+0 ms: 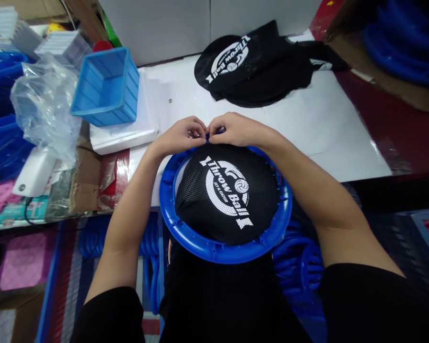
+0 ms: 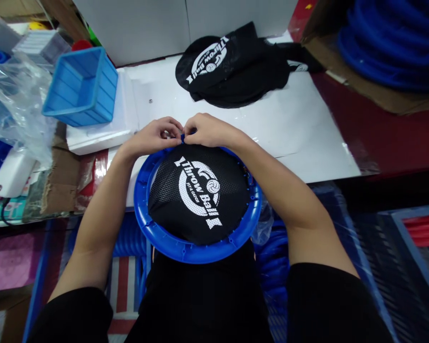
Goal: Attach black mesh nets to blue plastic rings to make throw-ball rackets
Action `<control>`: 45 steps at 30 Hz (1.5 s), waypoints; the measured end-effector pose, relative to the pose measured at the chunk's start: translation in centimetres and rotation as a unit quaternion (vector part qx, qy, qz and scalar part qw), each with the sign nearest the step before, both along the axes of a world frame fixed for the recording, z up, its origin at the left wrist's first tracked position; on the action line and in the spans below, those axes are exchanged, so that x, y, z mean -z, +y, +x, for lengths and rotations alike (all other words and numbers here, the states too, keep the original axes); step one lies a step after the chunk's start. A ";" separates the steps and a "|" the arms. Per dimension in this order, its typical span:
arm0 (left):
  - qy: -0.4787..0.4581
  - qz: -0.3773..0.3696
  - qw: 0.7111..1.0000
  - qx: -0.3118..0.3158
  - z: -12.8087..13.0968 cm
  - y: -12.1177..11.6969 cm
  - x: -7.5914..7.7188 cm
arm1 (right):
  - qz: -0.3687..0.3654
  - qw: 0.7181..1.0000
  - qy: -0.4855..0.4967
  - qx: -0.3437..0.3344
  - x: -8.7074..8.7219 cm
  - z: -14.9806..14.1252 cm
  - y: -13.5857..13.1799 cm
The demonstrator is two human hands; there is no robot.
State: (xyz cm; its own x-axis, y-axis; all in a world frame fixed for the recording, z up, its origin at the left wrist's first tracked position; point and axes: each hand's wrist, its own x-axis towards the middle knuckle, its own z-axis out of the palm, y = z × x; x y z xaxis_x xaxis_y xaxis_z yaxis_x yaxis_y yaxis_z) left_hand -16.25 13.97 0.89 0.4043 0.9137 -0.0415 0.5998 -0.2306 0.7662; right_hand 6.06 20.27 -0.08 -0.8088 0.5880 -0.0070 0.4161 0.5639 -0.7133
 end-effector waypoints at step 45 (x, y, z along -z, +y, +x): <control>0.047 0.123 0.991 0.020 -0.2 -3.3 -0.8 | 0.014 0.993 0.052 -0.100 -1.1 3.6 1.3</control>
State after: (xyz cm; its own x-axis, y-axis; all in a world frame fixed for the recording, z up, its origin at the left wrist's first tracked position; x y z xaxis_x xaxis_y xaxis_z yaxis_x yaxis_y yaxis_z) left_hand -16.40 10.63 1.72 0.4447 0.8846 0.1407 0.6534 -0.4278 0.6246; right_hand 9.68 21.55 0.99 -0.9053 0.4135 0.0968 0.2183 0.6486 -0.7291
